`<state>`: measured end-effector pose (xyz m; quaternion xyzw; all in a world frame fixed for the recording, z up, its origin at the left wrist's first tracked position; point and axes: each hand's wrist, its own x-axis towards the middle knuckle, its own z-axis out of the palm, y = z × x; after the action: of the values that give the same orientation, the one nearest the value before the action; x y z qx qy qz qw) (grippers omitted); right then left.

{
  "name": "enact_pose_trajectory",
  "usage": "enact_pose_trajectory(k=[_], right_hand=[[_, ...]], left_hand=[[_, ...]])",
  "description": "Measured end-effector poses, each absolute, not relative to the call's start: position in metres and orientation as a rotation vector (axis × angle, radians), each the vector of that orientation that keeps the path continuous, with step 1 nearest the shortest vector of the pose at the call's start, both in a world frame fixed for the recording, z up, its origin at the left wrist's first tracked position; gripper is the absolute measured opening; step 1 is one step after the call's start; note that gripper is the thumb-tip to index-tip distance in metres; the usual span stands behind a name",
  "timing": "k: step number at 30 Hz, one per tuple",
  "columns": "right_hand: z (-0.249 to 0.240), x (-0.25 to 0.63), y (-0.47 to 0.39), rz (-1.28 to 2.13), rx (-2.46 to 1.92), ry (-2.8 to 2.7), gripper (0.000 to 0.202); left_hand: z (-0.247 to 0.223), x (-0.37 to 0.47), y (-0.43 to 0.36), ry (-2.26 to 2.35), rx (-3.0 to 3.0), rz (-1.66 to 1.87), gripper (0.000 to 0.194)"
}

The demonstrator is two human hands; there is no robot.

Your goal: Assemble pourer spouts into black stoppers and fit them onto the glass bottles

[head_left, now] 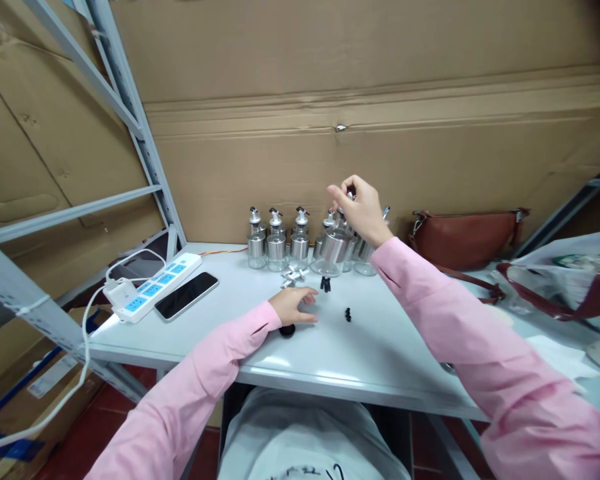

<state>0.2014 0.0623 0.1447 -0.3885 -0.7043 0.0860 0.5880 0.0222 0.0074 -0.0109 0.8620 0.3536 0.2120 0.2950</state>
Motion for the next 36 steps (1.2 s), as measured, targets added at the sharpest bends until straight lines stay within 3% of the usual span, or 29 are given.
enact_pose_trajectory(k=[7,22,30,33,36], right_hand=[[0.117,0.201,0.107,0.005,-0.957,-1.513,0.023],[0.077,0.187,0.147,0.039,-1.015,-1.55,0.021],[0.085,0.188,0.138,-0.312,-0.993,-1.645,0.009],[0.089,0.18,0.108,-0.428,-0.953,-1.652,0.007],[0.086,0.175,0.073,-0.278,-0.854,-1.973,0.009]], left_hand=[[-0.005,0.022,0.003,0.962,2.429,0.494,0.039],[-0.008,0.021,0.006,0.908,2.483,0.542,0.03],[-0.01,0.024,0.005,0.839,2.064,0.93,0.023],[-0.004,0.02,0.015,0.986,1.767,1.209,0.022],[0.0,0.009,0.028,1.463,1.853,1.191,0.017]])
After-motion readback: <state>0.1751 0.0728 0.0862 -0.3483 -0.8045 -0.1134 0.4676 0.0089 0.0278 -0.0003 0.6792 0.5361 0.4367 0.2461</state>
